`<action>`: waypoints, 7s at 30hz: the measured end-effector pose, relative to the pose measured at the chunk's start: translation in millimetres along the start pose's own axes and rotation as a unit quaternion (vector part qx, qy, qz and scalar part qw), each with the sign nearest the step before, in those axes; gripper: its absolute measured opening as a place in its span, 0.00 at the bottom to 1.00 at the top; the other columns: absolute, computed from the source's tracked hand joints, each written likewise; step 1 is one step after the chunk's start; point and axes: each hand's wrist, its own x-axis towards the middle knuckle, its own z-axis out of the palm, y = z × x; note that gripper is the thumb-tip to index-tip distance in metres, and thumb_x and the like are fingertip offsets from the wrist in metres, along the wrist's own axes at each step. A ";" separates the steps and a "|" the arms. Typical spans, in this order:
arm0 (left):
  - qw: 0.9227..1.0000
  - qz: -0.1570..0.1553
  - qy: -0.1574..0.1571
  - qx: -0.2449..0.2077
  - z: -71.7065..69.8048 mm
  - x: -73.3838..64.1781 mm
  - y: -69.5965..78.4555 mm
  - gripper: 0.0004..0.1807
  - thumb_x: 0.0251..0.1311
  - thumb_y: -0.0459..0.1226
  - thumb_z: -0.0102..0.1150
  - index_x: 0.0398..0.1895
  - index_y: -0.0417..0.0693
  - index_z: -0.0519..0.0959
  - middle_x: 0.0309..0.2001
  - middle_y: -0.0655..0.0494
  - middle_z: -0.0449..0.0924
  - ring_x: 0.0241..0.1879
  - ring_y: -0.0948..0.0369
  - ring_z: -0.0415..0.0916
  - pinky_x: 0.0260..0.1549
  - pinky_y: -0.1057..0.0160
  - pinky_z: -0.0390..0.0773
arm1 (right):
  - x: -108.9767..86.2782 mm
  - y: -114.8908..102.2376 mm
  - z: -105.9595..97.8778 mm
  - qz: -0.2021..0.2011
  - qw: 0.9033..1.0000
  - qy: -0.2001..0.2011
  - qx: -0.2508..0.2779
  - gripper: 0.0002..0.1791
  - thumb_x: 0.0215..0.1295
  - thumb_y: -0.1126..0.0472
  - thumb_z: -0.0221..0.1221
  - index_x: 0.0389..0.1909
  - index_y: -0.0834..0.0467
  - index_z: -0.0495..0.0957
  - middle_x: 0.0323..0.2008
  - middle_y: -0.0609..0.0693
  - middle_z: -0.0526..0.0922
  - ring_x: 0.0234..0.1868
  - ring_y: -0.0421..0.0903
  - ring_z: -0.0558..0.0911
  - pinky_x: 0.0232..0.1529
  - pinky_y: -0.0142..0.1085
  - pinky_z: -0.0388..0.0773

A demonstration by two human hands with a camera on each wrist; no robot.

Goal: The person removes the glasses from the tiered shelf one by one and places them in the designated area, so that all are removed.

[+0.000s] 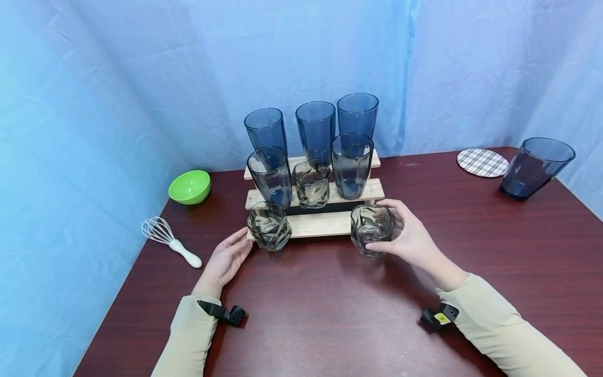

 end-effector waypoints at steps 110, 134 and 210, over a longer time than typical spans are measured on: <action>1.000 -0.010 0.009 0.017 -0.8 0.3 -2.1 0.29 0.69 0.23 0.34 0.73 0.33 0.46 0.47 0.63 0.72 0.44 0.71 0.76 0.49 0.75 0.74 | 39.8 92.6 -162.8 0.251 0.924 0.264 -0.114 0.56 0.53 0.48 0.66 0.72 0.57 0.38 0.73 0.62 0.45 0.73 0.56 0.47 0.71 0.50 0.52; 1.000 -0.010 0.004 0.008 -1.8 1.3 -0.9 0.29 0.69 0.23 0.34 0.73 0.33 0.45 0.49 0.60 0.70 0.44 0.71 0.76 0.49 0.76 0.74 | 43.4 98.6 -175.6 0.221 0.933 0.215 -0.188 0.58 0.55 0.43 0.62 0.71 0.65 0.35 0.70 0.73 0.45 0.70 0.67 0.49 0.68 0.60 0.51; 1.000 -0.009 0.009 0.000 -2.2 2.7 -1.8 0.29 0.69 0.23 0.33 0.73 0.34 0.47 0.50 0.61 0.71 0.45 0.70 0.76 0.49 0.75 0.74 | -2.8 -9.4 -50.2 -0.046 0.999 -0.019 -0.008 0.38 0.55 0.73 0.64 0.65 0.52 0.59 0.52 0.34 0.71 0.53 0.27 0.72 0.51 0.17 0.71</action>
